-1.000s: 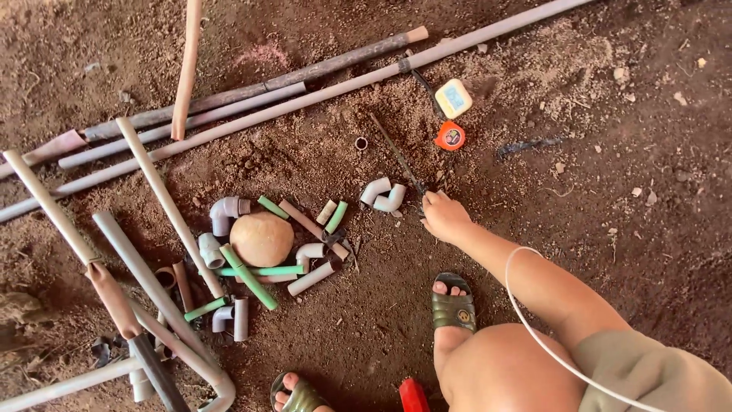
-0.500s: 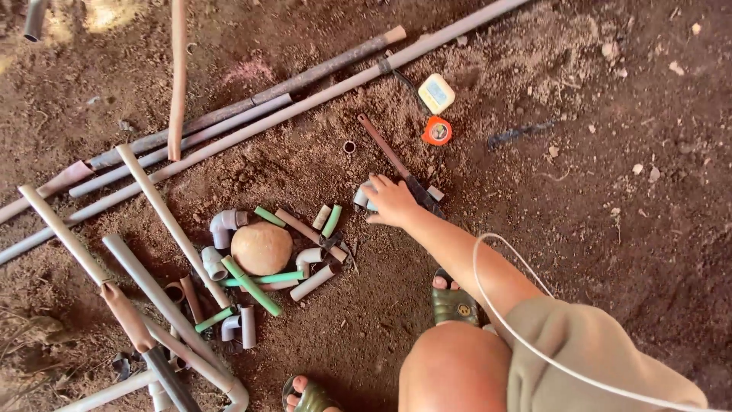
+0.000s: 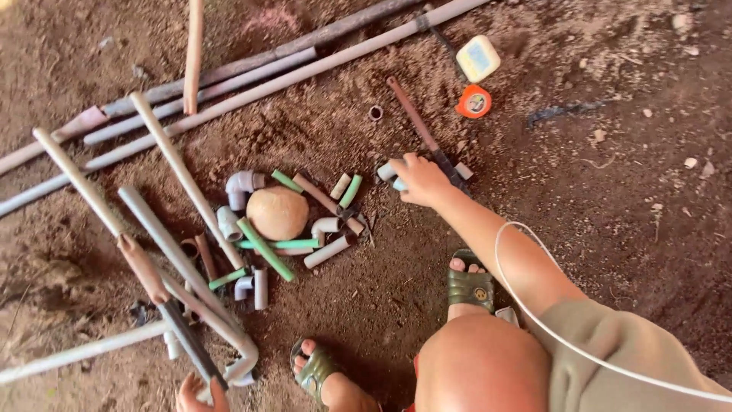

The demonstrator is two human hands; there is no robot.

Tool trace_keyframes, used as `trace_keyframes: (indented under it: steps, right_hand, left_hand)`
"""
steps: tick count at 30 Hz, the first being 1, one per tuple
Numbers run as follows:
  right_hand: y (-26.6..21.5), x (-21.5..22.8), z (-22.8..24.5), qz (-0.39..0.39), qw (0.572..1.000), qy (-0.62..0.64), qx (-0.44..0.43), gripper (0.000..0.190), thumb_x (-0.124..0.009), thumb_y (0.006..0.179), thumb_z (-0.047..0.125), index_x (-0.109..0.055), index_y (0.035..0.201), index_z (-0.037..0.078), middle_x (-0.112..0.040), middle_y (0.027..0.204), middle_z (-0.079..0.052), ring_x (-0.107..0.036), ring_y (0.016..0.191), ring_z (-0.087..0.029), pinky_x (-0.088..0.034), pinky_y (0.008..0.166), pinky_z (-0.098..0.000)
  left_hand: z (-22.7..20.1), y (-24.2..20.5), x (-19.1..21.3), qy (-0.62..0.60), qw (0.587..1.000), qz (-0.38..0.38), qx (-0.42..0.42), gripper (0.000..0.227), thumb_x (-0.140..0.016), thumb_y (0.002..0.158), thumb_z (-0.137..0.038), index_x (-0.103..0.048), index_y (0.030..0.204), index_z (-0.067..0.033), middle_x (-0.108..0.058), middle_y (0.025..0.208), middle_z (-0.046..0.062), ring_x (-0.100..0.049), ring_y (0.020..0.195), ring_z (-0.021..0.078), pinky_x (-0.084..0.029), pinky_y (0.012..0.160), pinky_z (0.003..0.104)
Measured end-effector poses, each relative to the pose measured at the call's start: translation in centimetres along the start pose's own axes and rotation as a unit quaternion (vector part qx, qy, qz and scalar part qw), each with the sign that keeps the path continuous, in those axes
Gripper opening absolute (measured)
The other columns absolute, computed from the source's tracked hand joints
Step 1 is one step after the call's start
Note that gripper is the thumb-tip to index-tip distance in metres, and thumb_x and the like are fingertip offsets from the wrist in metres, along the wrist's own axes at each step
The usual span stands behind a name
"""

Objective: The person is selecting, measuring, cutting, and assembling various PVC pipe sections and connectors on the ground.

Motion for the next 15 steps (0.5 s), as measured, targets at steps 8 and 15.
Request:
trace_keyframes:
  steps: [8, 15]
  right_hand:
    - [-3.3, 2.3, 0.5, -0.068, 0.994, 0.085, 0.014, 0.058, -0.057, 0.081, 0.007, -0.042, 0.135, 0.02, -0.05, 0.131, -0.011, -0.061, 0.061, -0.017, -0.053, 0.053, -0.0254]
    - [-5.0, 3.4, -2.8, -0.16, 0.817, 0.542, -0.113, 0.043, -0.05, 0.085, 0.001, -0.045, 0.128, -0.001, -0.052, 0.126, -0.017, -0.053, 0.109, -0.027, -0.044, 0.091, -0.0348]
  left_hand:
    - [-8.0, 5.1, 5.0, -0.038, 0.996, 0.016, 0.084, 0.024, -0.063, 0.092, -0.003, -0.06, 0.114, 0.005, -0.057, 0.105, 0.016, -0.055, 0.086, 0.0258, -0.046, 0.066, 0.034]
    - [-9.2, 7.2, 6.2, -0.07, 0.995, 0.019, 0.073, 0.009, -0.061, 0.094, -0.001, -0.062, 0.101, 0.0044, -0.064, 0.096, 0.015, -0.058, 0.083, 0.0226, -0.051, 0.065, 0.031]
Point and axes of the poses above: each hand's wrist, its own y-axis towards the middle knuckle, its own x-axis out of the back of the hand, z = x × y, the point moved 10 cm from there along y, towards the middle knuckle
